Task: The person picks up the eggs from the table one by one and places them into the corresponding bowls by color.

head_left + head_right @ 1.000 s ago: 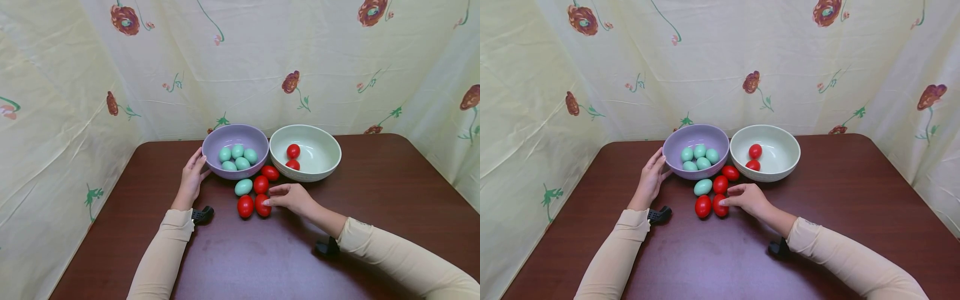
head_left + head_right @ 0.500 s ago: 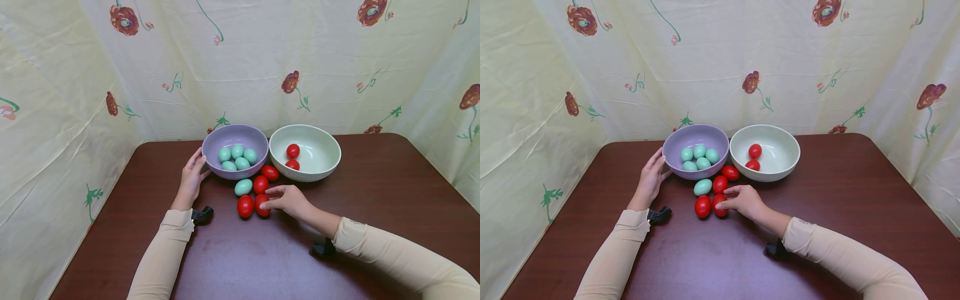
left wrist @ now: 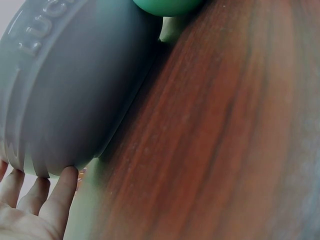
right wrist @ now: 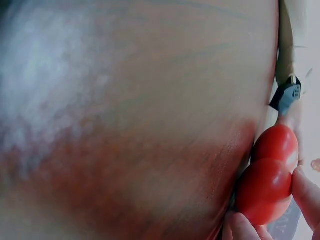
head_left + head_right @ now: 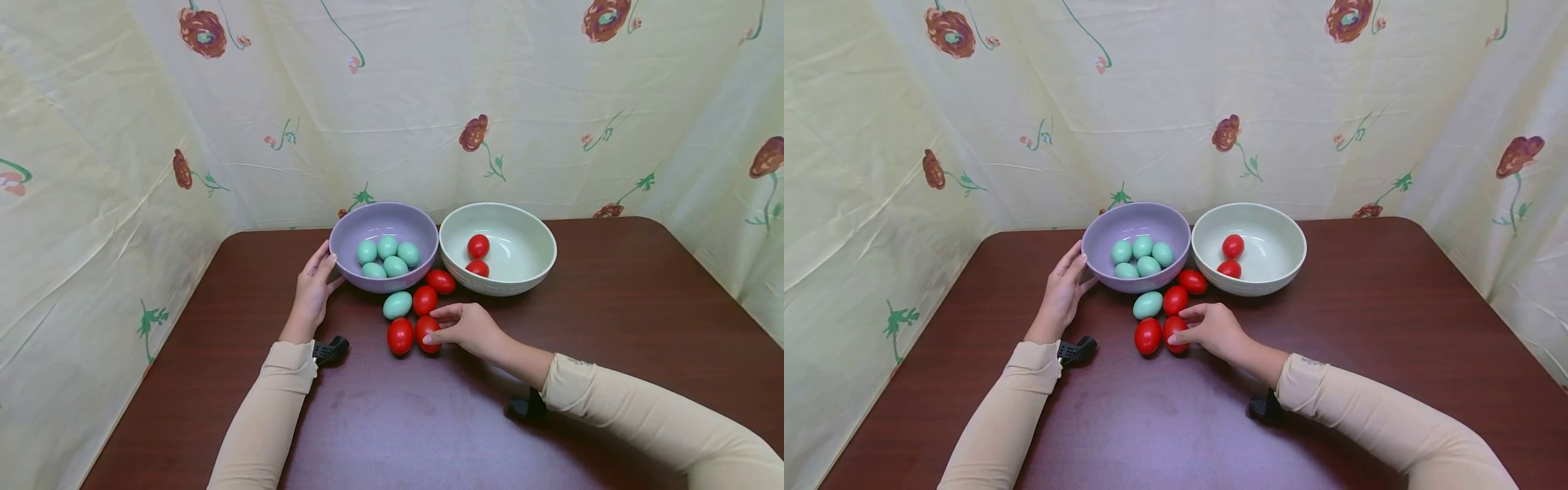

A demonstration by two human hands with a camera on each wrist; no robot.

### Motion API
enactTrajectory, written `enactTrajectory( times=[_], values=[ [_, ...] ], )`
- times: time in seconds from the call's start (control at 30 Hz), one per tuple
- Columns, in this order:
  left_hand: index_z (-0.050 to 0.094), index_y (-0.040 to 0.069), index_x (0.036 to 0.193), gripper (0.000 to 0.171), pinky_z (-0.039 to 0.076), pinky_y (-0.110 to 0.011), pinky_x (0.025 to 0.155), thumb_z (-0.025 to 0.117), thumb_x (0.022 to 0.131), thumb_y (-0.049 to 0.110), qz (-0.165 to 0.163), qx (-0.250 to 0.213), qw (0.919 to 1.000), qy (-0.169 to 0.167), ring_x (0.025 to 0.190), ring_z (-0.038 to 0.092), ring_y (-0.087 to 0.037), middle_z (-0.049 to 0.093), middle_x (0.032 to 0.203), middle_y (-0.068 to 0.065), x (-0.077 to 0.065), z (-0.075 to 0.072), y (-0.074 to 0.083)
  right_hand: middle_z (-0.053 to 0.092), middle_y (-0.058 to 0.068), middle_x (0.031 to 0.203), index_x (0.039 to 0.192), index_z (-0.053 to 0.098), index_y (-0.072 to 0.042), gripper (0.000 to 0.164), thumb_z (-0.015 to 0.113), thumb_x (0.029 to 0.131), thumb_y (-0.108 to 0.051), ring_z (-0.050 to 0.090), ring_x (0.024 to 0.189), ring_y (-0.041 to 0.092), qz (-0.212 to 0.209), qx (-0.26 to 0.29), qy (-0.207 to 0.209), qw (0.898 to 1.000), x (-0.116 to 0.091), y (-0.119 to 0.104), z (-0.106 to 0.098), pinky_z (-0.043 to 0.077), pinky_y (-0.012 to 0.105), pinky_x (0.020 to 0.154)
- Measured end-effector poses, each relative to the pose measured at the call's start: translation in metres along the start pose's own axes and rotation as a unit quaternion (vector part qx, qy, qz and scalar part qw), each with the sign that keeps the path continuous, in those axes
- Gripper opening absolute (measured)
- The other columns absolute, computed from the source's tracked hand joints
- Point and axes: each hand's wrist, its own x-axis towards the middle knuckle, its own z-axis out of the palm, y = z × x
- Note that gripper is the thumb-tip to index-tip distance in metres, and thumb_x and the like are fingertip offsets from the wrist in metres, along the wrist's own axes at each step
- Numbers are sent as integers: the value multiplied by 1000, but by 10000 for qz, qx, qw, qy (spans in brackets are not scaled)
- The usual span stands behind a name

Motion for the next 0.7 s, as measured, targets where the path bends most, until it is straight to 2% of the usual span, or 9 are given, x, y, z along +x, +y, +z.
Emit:
enactTrajectory(
  times=[0.4, 0.7],
  values=[
    [35, 19, 156, 56, 42, -48, 113, 54, 103, 27, -26, 144, 9999, 21, 145, 39, -17, 32, 163, 0, -2, -1, -2, 76, 12, 106, 118, 71, -2, 45, 84, 79, -20, 68, 94, 16, 125, -173, 63, 9998, -2, 3, 1, 59, 30, 81],
    [34, 18, 156, 56, 42, -48, 113, 53, 103, 27, 20, 173, 9998, -27, 145, 39, -17, 32, 163, 0, -2, 0, -1, 74, 16, 112, 123, 69, 0, 47, 82, 81, -18, 69, 98, 19, 38, 232, 118, 9997, -9, -4, -6, 60, 30, 82]
  ],
)
